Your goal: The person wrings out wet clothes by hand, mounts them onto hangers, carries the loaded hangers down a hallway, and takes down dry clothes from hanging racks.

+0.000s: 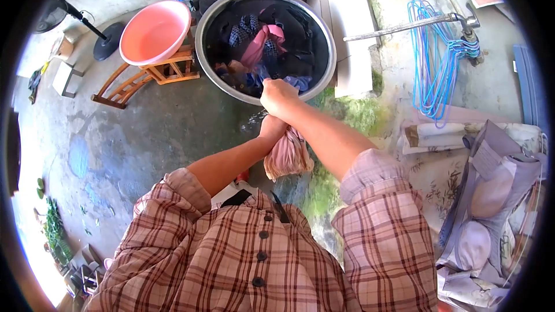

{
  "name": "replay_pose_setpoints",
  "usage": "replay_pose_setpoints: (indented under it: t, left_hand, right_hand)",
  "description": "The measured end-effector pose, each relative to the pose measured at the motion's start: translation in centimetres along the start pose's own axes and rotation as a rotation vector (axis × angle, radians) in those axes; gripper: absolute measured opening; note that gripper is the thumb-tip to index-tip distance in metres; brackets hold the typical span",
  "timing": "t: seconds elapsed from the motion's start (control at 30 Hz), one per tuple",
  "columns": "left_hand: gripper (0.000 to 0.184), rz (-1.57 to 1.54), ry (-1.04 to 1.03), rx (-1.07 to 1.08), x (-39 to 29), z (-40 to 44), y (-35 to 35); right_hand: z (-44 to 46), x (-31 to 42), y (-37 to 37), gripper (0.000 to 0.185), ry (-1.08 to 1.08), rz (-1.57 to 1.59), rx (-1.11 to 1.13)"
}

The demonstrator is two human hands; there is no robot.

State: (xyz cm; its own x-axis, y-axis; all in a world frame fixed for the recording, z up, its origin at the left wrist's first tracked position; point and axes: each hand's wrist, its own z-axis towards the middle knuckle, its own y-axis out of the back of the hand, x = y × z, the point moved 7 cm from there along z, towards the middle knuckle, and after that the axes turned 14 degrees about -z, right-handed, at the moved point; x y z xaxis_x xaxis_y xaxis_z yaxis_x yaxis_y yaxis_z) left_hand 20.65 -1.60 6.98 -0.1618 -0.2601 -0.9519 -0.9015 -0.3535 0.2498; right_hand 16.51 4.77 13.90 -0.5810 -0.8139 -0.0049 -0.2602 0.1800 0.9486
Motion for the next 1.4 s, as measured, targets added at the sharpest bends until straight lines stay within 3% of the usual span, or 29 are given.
replay_pose_setpoints:
  t: [0.07,0.1,0.2,0.23,0.27,0.33,0.37,0.4,0.47,0.5,0.53,0.63,0.7,0.8,0.87,0.97,1.0,1.07,1.17,1.2,1.23,1.27,1.33,1.37,1.4]
  left_hand:
    - [0.026,0.063,0.021,0.026,0.8,0.8,0.3]
    - [0.031,0.005,0.142,0.020,1.8,1.1,1.0]
    - [0.038,-0.380,0.413,-0.084,3.1,-0.7,2.4]
    - [0.040,-0.661,0.541,-0.178,2.7,-1.7,2.5]
    - [0.044,-0.729,0.544,-0.171,1.9,-2.2,3.7]
    - [0.037,-1.004,0.593,-0.172,0.1,-2.7,6.3]
    - [0.036,-1.077,0.640,-0.244,2.4,-1.7,6.6]
    - [0.038,-1.185,0.732,-0.253,4.0,-1.3,7.0]
    - [0.037,-1.296,0.809,-0.335,2.7,-1.4,9.6]
    - [0.036,-1.329,0.815,-0.358,3.1,-0.9,10.0]
    - [0.039,-1.393,0.772,-0.396,2.9,-0.5,10.7]
    - [0.049,-1.412,0.638,-0.632,1.0,-0.7,13.6]
    - [0.048,-1.255,0.554,-0.815,0.2,-0.9,15.7]
    - [0.056,-1.094,0.309,-1.002,-1.7,-1.2,18.4]
    - [0.061,-0.972,0.130,-1.099,-1.0,-0.6,18.8]
    - [0.061,-0.904,-0.046,-1.002,-6.1,-2.7,19.5]
    - [0.060,-0.904,-0.125,-0.979,-7.1,-3.1,19.8]
    - [0.060,-0.809,-0.187,-0.900,-9.7,-4.7,20.2]
    - [0.064,-0.613,-0.301,-0.743,-11.9,-7.1,19.7]
    - [0.067,-0.500,-0.294,-0.681,-13.5,-8.5,19.6]
    - [0.075,-0.386,-0.378,-0.571,-14.4,-9.4,19.2]
    - [0.067,-0.333,-0.559,-0.460,-15.0,-9.9,18.6]
    - [0.057,-0.093,-0.947,-0.277,-19.1,-12.4,18.0]
    - [0.057,-0.076,-1.032,-0.133,-19.3,-13.0,17.3]
    - [0.058,-0.058,-1.113,0.012,-19.4,-13.7,16.6]
  right_hand:
    - [0.7,-0.2,-0.2,0.026,-0.069,0.067,-0.057]
    - [1.0,0.0,0.0,0.026,-0.104,0.098,-0.088]
    - [0.7,0.7,0.7,0.030,-0.219,0.153,-0.163]
    - [0.7,-0.1,0.5,0.042,-0.214,0.239,-0.078]
    - [1.3,-1.0,-0.5,0.061,-0.268,0.487,0.046]
    - [1.1,-2.3,-0.5,0.079,-0.110,0.730,-0.057]
    - [0.1,-2.8,-0.6,0.086,-0.038,0.819,0.027]
    - [-3.5,-1.2,1.4,0.088,-0.153,1.052,0.291]
    - [-6.3,0.3,-0.5,0.085,0.038,1.370,0.604]
    - [-7.2,0.2,-0.8,0.084,0.025,1.435,0.662]
    - [-8.1,0.6,-0.4,0.084,0.015,1.498,0.717]
    - [-8.3,2.4,0.5,0.078,0.109,1.778,0.399]
    - [-8.6,3.8,1.7,0.071,0.157,1.911,0.115]
    - [-9.1,6.1,3.6,0.066,0.246,1.972,0.000]
    - [-7.5,6.2,2.3,0.059,-0.063,1.770,-0.214]
    - [-6.0,6.3,0.9,0.062,-0.148,2.130,-0.236]
    - [-6.7,7.3,0.9,0.066,-0.230,2.219,-0.036]
    - [-7.7,8.5,1.1,0.068,-0.455,2.319,0.112]
    - [-7.3,8.3,-0.7,0.068,0.098,2.375,0.540]
    - [-7.6,8.0,-1.6,0.066,-0.332,2.327,0.477]
    - [-7.8,8.2,-1.3,0.062,-0.109,2.397,0.577]
    - [-8.6,8.4,-1.2,0.059,0.122,2.450,0.676]
    - [-8.9,7.0,-0.5,0.050,0.418,2.190,0.323]
    - [-9.3,6.2,-0.3,0.046,0.511,2.061,0.137]
    - [-9.7,7.4,1.0,0.041,0.358,2.137,0.561]
